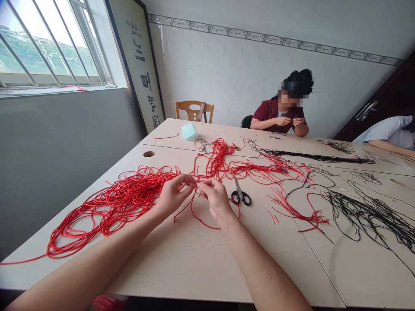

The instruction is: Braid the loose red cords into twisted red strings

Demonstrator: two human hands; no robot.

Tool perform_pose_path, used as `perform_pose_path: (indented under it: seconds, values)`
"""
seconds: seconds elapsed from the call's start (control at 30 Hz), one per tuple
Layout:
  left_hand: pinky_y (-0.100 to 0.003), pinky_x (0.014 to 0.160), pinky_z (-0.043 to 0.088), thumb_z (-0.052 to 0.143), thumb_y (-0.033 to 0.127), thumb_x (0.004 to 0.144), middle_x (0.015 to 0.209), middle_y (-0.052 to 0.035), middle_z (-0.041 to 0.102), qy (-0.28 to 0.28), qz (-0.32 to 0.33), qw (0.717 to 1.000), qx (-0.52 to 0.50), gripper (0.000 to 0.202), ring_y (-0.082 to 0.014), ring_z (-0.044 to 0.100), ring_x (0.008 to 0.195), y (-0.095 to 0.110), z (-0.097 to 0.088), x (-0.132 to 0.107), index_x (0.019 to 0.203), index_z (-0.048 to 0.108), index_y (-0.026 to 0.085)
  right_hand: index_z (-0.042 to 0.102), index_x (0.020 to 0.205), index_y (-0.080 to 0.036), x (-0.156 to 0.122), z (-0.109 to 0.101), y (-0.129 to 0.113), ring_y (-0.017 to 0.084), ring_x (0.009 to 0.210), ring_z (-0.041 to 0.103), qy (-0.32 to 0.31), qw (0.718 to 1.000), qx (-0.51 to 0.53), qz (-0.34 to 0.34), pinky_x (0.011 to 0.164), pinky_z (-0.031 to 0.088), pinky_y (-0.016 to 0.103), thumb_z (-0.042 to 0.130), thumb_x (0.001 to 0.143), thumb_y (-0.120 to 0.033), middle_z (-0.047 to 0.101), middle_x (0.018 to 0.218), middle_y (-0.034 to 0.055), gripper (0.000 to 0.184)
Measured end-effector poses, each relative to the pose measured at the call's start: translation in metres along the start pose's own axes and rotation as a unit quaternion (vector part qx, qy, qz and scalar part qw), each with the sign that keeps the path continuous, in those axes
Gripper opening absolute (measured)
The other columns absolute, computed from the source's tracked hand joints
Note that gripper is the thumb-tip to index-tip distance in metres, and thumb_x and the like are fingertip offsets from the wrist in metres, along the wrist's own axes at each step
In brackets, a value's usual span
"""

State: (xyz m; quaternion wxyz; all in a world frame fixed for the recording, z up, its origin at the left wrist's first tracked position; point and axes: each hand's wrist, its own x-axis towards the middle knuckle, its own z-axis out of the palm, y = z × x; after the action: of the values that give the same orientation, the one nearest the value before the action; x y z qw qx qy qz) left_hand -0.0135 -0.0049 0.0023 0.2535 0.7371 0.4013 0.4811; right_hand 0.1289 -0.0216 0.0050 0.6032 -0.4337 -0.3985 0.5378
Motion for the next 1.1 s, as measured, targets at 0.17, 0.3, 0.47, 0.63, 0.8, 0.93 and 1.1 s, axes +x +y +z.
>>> perform_pose_path:
  seconds: [0.17,0.3,0.47,0.63,0.8,0.93,1.1]
  values:
    - [-0.029,0.076,0.04,0.056,0.025,0.079,0.083,-0.002,0.07,0.011,0.092,0.992,0.083,0.013,-0.0177,0.058,0.079,-0.004,-0.003,0.004,0.085,0.068,0.026,0.056,0.063,-0.016,0.001,-0.002,-0.001,0.007,0.05,0.042,0.009,0.999,0.043,0.03,0.049,0.033,0.021,0.077,0.052,-0.027,0.049,0.053,-0.0051,0.026]
    - [-0.035,0.084,0.032,0.057,0.027,0.079,0.087,-0.0043,0.071,0.003,0.14,0.982,0.127,0.014,-0.0215,0.054,0.083,-0.008,-0.007,0.008,0.085,0.07,0.028,0.055,0.064,-0.017,0.003,-0.005,0.0,0.007,0.05,0.041,0.008,0.999,0.03,0.03,0.049,0.034,0.021,0.076,0.053,-0.028,0.049,0.055,-0.0048,0.027]
    - [-0.036,0.083,0.031,0.058,0.023,0.073,0.081,-0.0059,0.067,-0.029,0.086,0.993,0.077,0.01,-0.0228,0.05,0.085,-0.003,-0.007,0.008,0.076,0.068,0.023,0.055,0.066,-0.017,0.005,-0.007,0.004,0.008,0.052,0.044,0.001,0.996,-0.078,-0.034,0.052,0.037,0.023,0.074,0.058,-0.032,0.05,0.056,-0.0039,0.026]
    - [-0.027,0.06,0.036,0.054,0.025,0.071,0.074,-0.0034,0.058,-0.128,-0.139,0.968,-0.168,0.011,-0.0159,0.05,0.069,-0.006,-0.008,0.008,0.066,0.06,0.018,0.056,0.068,-0.017,0.007,-0.01,0.006,0.012,0.06,0.052,-0.039,0.977,-0.196,-0.077,0.057,0.04,0.025,0.07,0.063,-0.029,0.059,0.064,-0.0005,0.019]
    - [-0.024,0.055,0.039,0.057,0.03,0.073,0.075,-0.0046,0.057,-0.129,-0.289,0.862,-0.397,0.017,-0.013,0.052,0.067,-0.011,-0.014,0.015,0.073,0.06,0.014,0.056,0.066,-0.017,0.008,-0.013,0.0,0.01,0.054,0.049,-0.016,0.982,-0.179,-0.058,0.054,0.038,0.024,0.073,0.06,-0.03,0.056,0.057,-0.0032,0.022]
    - [-0.023,0.064,0.044,0.065,0.038,0.071,0.084,-0.0059,0.062,-0.087,-0.224,0.896,-0.373,0.025,-0.0123,0.057,0.073,-0.009,-0.012,0.014,0.079,0.059,0.014,0.056,0.064,-0.017,0.008,-0.014,-0.005,0.008,0.05,0.044,0.004,0.993,-0.114,-0.042,0.052,0.036,0.023,0.076,0.055,-0.03,0.053,0.054,-0.0048,0.025]
    - [-0.022,0.054,0.043,0.073,0.035,0.063,0.089,-0.0073,0.067,-0.081,-0.12,0.96,-0.242,0.036,-0.0157,0.059,0.071,-0.005,-0.004,0.007,0.094,0.065,0.019,0.055,0.063,-0.017,0.007,-0.014,-0.006,0.007,0.049,0.04,0.007,0.999,-0.046,-0.023,0.05,0.033,0.022,0.075,0.055,-0.029,0.047,0.051,-0.0063,0.025]
